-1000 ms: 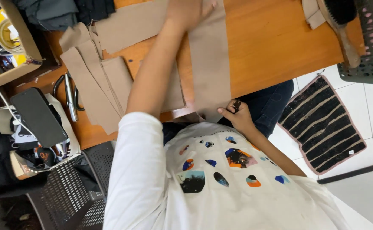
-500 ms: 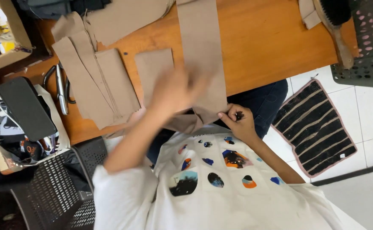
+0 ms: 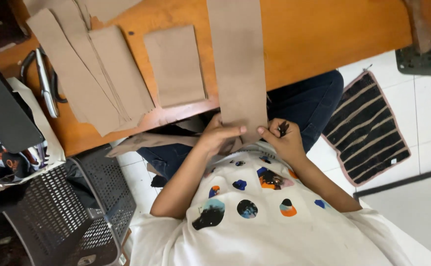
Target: The person is using scissors to cut long, narrow strips of tan fabric on a wooden work surface.
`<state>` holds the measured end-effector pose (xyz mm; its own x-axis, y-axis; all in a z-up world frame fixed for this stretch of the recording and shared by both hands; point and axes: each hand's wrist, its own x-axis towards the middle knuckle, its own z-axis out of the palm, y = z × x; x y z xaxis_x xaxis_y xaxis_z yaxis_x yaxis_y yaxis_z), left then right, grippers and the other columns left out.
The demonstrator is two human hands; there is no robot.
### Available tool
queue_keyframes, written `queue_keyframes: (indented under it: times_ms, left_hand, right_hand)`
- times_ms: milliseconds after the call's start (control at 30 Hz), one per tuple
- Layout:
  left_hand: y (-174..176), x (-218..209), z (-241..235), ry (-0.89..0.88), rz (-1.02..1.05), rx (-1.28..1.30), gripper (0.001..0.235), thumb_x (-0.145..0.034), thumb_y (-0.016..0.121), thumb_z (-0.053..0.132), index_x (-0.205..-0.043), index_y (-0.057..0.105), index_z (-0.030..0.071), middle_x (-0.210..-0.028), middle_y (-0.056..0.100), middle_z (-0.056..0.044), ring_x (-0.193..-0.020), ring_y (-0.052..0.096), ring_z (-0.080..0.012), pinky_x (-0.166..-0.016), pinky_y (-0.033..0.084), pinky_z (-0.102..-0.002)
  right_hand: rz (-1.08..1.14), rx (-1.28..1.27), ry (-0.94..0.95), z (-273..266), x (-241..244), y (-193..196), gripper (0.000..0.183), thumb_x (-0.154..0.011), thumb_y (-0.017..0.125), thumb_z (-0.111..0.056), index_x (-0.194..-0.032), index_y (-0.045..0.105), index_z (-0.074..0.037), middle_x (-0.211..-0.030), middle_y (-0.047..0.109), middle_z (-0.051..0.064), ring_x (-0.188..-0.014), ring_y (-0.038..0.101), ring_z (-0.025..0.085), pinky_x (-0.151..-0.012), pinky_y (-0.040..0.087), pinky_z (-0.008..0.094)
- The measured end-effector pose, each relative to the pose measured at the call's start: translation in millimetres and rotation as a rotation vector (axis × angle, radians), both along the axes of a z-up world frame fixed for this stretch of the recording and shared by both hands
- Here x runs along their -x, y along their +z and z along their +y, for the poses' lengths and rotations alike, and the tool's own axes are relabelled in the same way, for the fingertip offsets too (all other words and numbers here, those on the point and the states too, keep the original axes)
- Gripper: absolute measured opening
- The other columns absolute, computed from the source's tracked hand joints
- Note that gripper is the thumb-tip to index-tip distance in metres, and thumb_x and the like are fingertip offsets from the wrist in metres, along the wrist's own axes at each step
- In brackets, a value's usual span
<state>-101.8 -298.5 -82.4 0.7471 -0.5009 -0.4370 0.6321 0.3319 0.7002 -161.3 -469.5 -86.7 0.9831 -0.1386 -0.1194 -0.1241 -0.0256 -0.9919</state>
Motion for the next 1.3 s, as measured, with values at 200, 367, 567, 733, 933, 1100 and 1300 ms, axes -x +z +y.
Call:
queue_keyframes:
  times_ms: [200,367,567,733,933,1100,1300]
  left_hand:
    - [15.6,-0.7,-20.2,0.013,0.047,-0.090,0.021,-0.061,0.077,0.011,-0.076,0.063,0.006,-0.073,0.064,-0.004,-0.066,0.061,-0.0124,-0.059,0.048,-0.025]
    - [5.8,5.0,-22.6,0.026,0.057,-0.175,0.025,-0.065,0.076,0.018,-0.086,0.065,0.009,-0.080,0.063,-0.002,-0.073,0.059,-0.0110,-0.068,0.047,-0.027]
    - [-22.0,10.1,-18.2,-0.002,0.160,-0.152,0.038,-0.075,0.069,0.020,-0.107,0.058,0.001,-0.096,0.061,-0.011,-0.088,0.057,-0.0201,-0.081,0.044,-0.037]
    - [-34.3,13.0,-16.0,0.022,0.262,-0.059,0.038,-0.076,0.068,0.017,-0.108,0.056,0.000,-0.094,0.061,-0.015,-0.087,0.060,-0.0264,-0.075,0.049,-0.042]
    - [-35.8,12.0,-11.2,-0.033,0.292,0.013,0.042,-0.078,0.068,0.019,-0.113,0.053,0.002,-0.100,0.061,-0.017,-0.090,0.060,-0.0290,-0.075,0.050,-0.045]
    - [-25.1,12.0,-10.9,-0.039,0.165,0.153,0.054,-0.070,0.073,0.007,-0.117,0.047,0.000,-0.101,0.059,-0.016,-0.094,0.058,-0.0266,-0.080,0.046,-0.045]
    - [-9.4,12.1,-22.5,-0.045,-0.091,0.143,0.056,-0.067,0.073,-0.001,-0.118,0.049,0.006,-0.107,0.058,-0.008,-0.099,0.054,-0.0190,-0.086,0.044,-0.039]
  right_hand:
    - [0.044,-0.108,-0.154,4.0,11.7,3.0,0.046,-0.075,0.066,0.002,-0.053,0.029,-0.013,-0.052,0.045,0.001,-0.052,0.047,0.007,-0.047,0.034,0.016]
    - [0.017,-0.133,-0.155,-1.0,11.7,-3.3,0.043,-0.076,0.066,0.000,-0.055,0.030,-0.012,-0.089,0.055,0.016,-0.068,0.051,0.014,-0.056,0.042,0.024]
    - [0.009,-0.228,-0.209,-1.3,1.6,-18.9,0.046,-0.073,0.067,0.005,-0.056,0.028,-0.014,-0.074,0.060,0.014,-0.059,0.055,0.011,-0.049,0.043,0.019]
    - [0.018,-0.233,-0.225,-6.1,-2.4,-10.2,0.046,-0.075,0.064,0.007,-0.055,0.028,-0.014,-0.074,0.061,0.016,-0.056,0.058,0.015,-0.047,0.045,0.021]
    - [0.034,-0.270,-0.266,-7.7,-0.4,-3.2,0.044,-0.080,0.060,0.002,-0.057,0.028,-0.016,-0.074,0.061,0.016,-0.057,0.060,0.018,-0.046,0.045,0.020]
    - [0.017,-0.323,-0.271,-9.4,0.8,-5.2,0.032,-0.085,0.057,-0.015,-0.062,0.036,-0.013,-0.079,0.061,0.017,-0.062,0.062,0.019,-0.049,0.047,0.024]
    - [-0.049,-0.233,-0.169,-12.0,-9.6,16.4,0.048,-0.073,0.066,0.004,-0.053,0.026,-0.014,-0.074,0.058,0.014,-0.061,0.051,0.014,-0.052,0.035,0.018]
